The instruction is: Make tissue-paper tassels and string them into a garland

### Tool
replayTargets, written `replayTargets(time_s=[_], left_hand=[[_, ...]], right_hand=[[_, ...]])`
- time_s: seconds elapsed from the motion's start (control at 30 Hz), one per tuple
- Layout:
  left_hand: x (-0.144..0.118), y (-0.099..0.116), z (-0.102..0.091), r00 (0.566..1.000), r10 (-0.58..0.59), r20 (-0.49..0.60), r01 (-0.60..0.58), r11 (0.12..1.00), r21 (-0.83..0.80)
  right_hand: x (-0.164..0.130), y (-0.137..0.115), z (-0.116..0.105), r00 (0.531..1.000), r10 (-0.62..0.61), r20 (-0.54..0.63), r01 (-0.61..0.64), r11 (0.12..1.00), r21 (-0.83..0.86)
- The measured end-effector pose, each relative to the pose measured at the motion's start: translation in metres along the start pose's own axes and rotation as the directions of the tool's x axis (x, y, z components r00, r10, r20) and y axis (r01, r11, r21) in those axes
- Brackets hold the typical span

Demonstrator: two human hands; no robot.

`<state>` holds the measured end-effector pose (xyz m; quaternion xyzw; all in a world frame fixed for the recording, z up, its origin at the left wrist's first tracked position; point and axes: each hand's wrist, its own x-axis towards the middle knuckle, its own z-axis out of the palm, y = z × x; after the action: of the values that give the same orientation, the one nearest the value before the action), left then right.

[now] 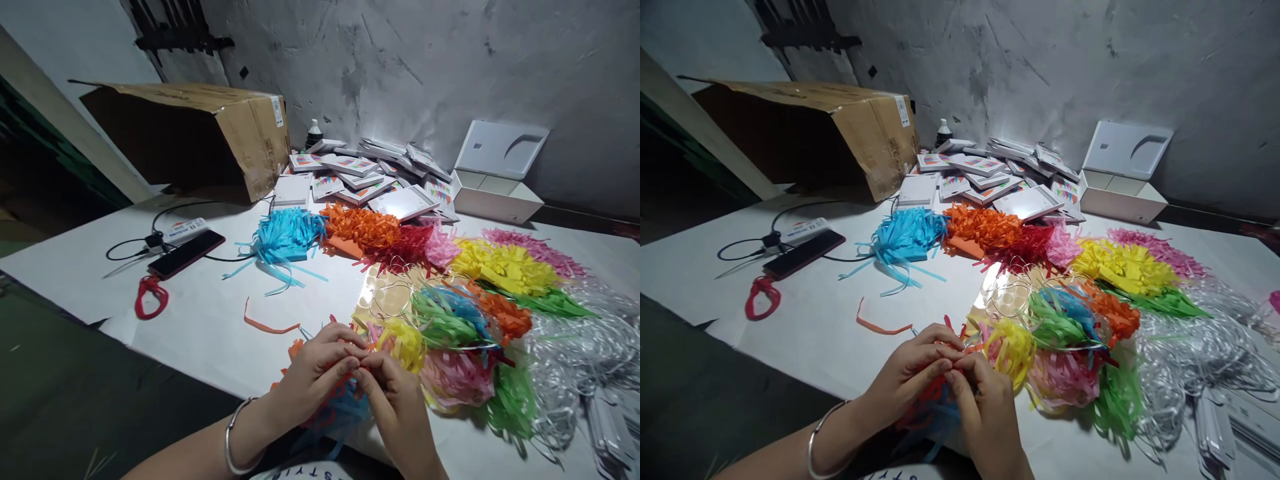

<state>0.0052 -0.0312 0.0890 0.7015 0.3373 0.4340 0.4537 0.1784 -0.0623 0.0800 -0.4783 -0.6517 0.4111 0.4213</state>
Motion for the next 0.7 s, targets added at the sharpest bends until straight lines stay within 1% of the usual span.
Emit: replayTargets(time_s=[0.07, 0.1, 0.13, 0.17, 0.2, 0.23, 0.27, 0.3, 0.33, 0.37, 0.4, 0.5, 0.6, 0.7], left_hand=[[0.003, 0.001, 0.001, 0.987, 0.0, -0.163, -0.008, 0.999, -0.05], [0.005, 0.001, -0.002, 0.969, -0.036, -0.245, 0.003, 0.991, -0.134], [0.008, 0.002, -0.006, 0.948, -0.106, -0.301, 0.024, 0.964, -0.264], [0.011, 0.003, -0.012, 0.928, -0.201, -0.313, 0.053, 0.905, -0.422], [0.015, 0.004, -0.019, 0.913, -0.297, -0.28, 0.086, 0.81, -0.58], [0.019, 0.006, -0.029, 0.9, -0.376, -0.22, 0.116, 0.693, -0.711], [0.022, 0.007, -0.039, 0.889, -0.431, -0.157, 0.139, 0.58, -0.803], [0.025, 0.009, -0.05, 0.877, -0.465, -0.121, 0.142, 0.491, -0.86], [0.028, 0.011, -0.061, 0.865, -0.487, -0.118, 0.123, 0.435, -0.892], [0.031, 0.013, -0.072, 0.852, -0.502, -0.147, 0.083, 0.407, -0.91], [0.033, 0.014, -0.084, 0.833, -0.516, -0.197, 0.028, 0.397, -0.918], [0.037, 0.014, -0.118, 0.76, -0.545, -0.355, -0.129, 0.409, -0.903], [0.035, 0.008, -0.155, 0.69, -0.555, -0.464, -0.234, 0.436, -0.869], [0.026, 0.0, -0.191, 0.628, -0.546, -0.555, -0.311, 0.478, -0.822]], right_hand=[[0.0, 0.002, 0.0, 0.996, -0.077, -0.04, 0.072, 0.99, -0.12], [0.0, 0.004, -0.001, 0.99, -0.128, -0.058, 0.114, 0.974, -0.195], [0.0, 0.007, -0.002, 0.98, -0.186, -0.063, 0.162, 0.946, -0.28], [0.001, 0.011, -0.005, 0.968, -0.244, -0.055, 0.207, 0.905, -0.371], [0.001, 0.015, -0.009, 0.955, -0.294, -0.041, 0.243, 0.853, -0.462], [0.001, 0.02, -0.014, 0.941, -0.338, -0.026, 0.269, 0.792, -0.548], [0.002, 0.025, -0.02, 0.928, -0.374, -0.013, 0.284, 0.728, -0.624], [0.003, 0.03, -0.027, 0.916, -0.401, -0.005, 0.289, 0.668, -0.686], [0.005, 0.035, -0.036, 0.908, -0.418, -0.002, 0.282, 0.617, -0.734], [0.007, 0.039, -0.045, 0.902, -0.432, 0.0, 0.274, 0.573, -0.772], [0.008, 0.042, -0.055, 0.897, -0.443, 0.003, 0.266, 0.533, -0.803], [0.012, 0.048, -0.087, 0.896, -0.443, 0.01, 0.218, 0.42, -0.881], [0.012, 0.059, -0.122, 0.894, -0.448, -0.025, 0.129, 0.31, -0.942], [0.008, 0.08, -0.159, 0.86, -0.501, -0.095, 0.022, 0.222, -0.975]])
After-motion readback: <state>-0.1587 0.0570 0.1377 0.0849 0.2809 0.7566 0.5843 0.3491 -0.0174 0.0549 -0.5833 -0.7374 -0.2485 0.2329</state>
